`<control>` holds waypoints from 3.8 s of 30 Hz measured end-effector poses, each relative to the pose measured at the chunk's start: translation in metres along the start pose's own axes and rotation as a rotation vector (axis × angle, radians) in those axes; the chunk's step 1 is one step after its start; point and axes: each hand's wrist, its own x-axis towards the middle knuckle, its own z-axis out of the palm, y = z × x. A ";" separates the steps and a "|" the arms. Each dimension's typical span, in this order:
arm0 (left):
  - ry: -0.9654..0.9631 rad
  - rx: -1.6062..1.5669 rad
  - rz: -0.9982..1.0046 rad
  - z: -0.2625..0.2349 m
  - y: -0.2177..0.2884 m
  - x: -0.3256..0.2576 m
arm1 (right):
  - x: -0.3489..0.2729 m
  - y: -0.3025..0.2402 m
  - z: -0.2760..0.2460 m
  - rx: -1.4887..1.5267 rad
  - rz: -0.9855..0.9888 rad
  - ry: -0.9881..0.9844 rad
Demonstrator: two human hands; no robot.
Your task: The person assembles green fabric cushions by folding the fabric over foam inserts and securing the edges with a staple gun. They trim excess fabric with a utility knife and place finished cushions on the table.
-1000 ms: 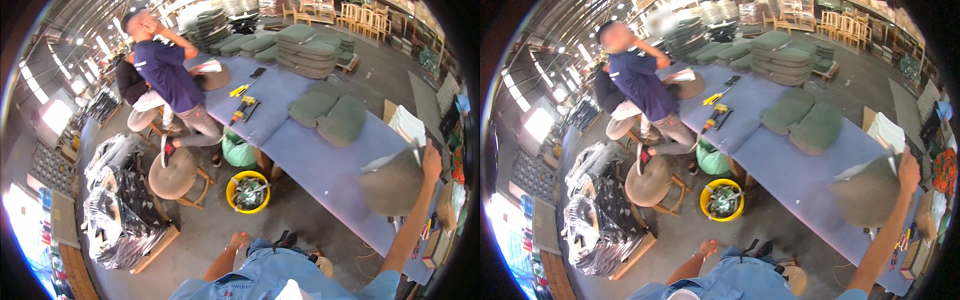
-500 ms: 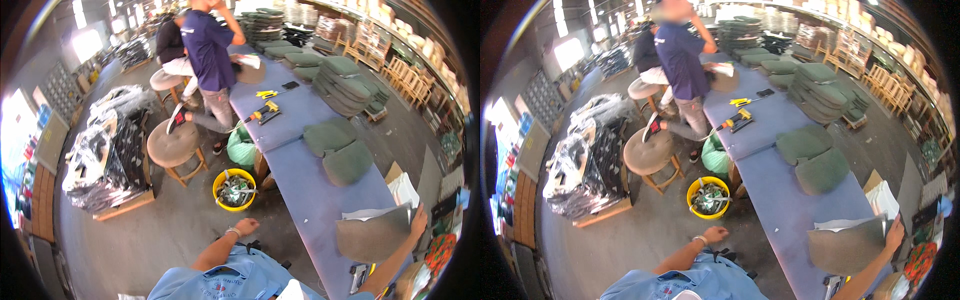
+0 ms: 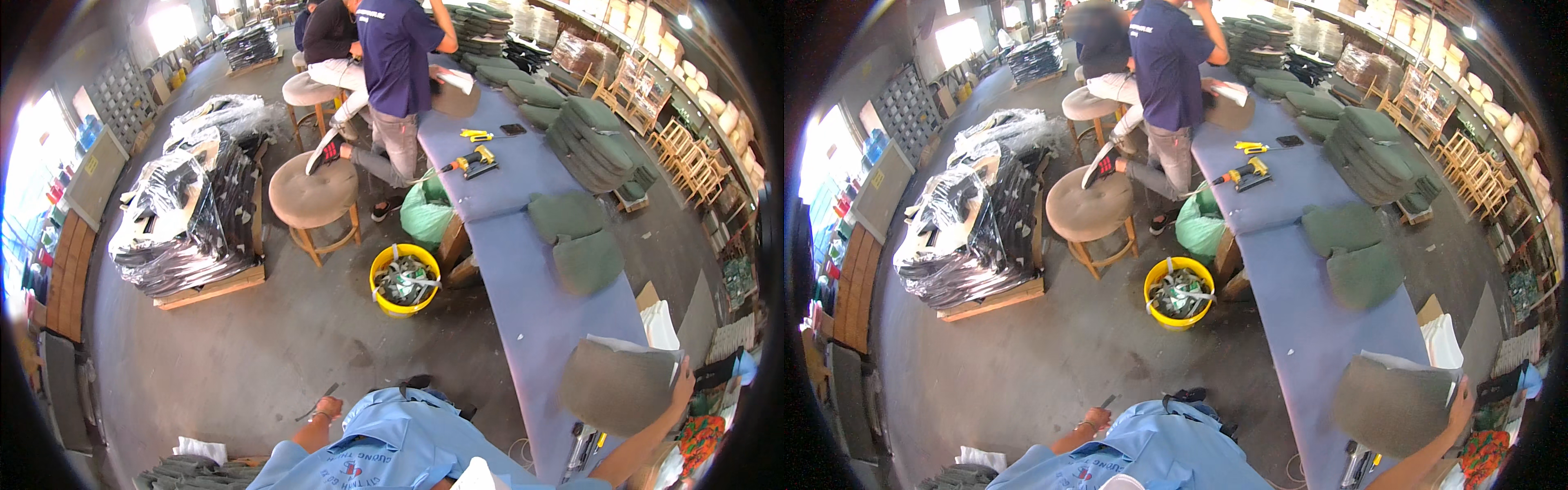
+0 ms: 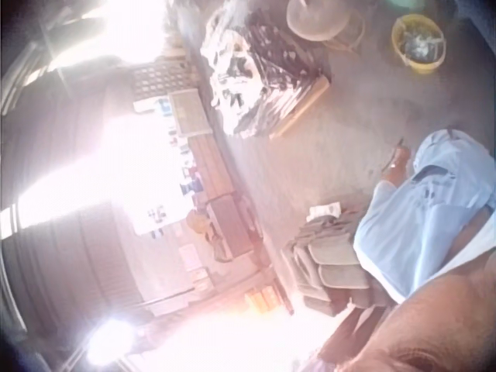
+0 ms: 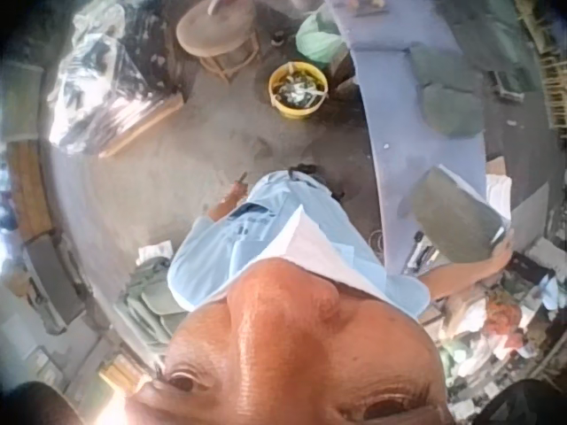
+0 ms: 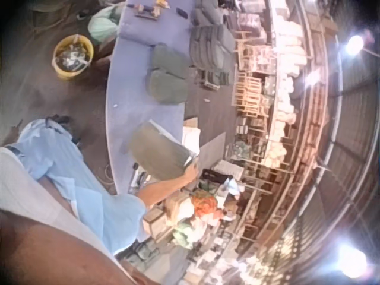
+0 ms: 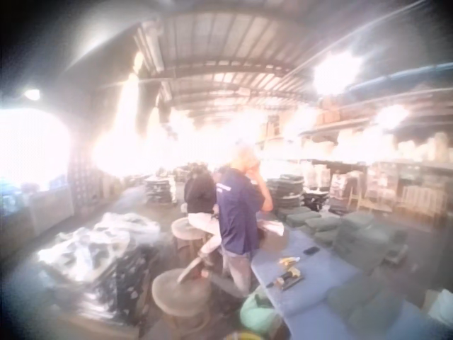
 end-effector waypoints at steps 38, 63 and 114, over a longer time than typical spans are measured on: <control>-0.396 -0.738 2.516 -0.286 0.246 -0.510 | -0.009 -0.204 0.087 0.136 -0.320 -0.212; -1.676 -0.698 2.348 -0.075 0.619 -0.507 | 0.029 -0.108 0.039 0.085 -0.007 -0.234; -0.454 -0.611 0.546 0.086 0.875 -0.029 | 0.043 -0.144 0.036 0.093 0.492 -0.311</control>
